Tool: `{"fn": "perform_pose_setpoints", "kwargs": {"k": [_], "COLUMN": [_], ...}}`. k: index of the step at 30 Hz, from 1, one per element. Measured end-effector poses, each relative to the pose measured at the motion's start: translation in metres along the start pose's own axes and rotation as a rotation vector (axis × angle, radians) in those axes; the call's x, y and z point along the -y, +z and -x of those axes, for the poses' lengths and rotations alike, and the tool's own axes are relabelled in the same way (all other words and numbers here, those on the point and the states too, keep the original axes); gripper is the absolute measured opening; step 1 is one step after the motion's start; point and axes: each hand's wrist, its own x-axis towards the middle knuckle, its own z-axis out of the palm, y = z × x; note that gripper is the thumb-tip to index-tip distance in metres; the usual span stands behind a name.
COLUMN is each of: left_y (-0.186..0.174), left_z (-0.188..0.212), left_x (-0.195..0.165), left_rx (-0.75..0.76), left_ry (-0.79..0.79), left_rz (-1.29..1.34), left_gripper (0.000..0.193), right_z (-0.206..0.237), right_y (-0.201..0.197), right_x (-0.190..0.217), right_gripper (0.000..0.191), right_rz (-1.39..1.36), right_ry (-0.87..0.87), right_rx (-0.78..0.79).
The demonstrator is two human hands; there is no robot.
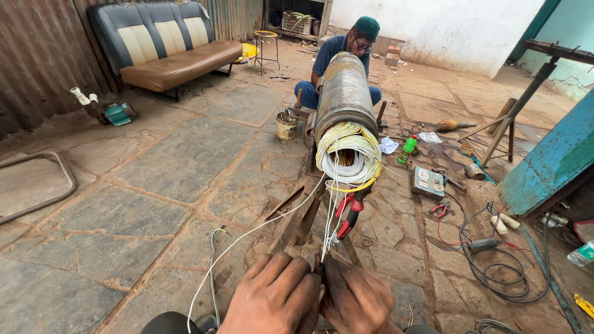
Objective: The person sits on the ground and uses pliers to strip the insulation from white electrical wires. They then twist the exposed strands together and wrap the connection with black electrical tape. The process is repeated for multiple wire ends.
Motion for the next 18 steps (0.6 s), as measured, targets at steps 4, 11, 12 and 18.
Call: {"fn": "perform_pose_setpoints", "kwargs": {"k": [4,11,12,18], "left_y": [0.002,0.0,0.0,-0.02], "left_z": [0.023,-0.022,-0.031,-0.042], "left_x": [0.001,0.014,0.014,0.003], "left_rx": [-0.055,-0.012,0.035,0.029], "left_ry": [0.086,-0.414,-0.458,-0.286], "left_rz": [-0.045,0.746,0.857,0.492], "left_gripper": [0.015,0.017,0.015,0.009], "right_z": [0.018,0.059,0.061,0.055], "right_y": [0.011,0.037,0.038,0.01], "right_x": [0.008,0.016,0.014,-0.002], "right_gripper": [0.02,0.022,0.014,0.024], "right_rz": [-0.404,-2.565,-2.597,-2.133], "right_ry": [0.482,1.11,1.128,1.217], "right_rx": [0.088,0.121,0.029,0.29]}}
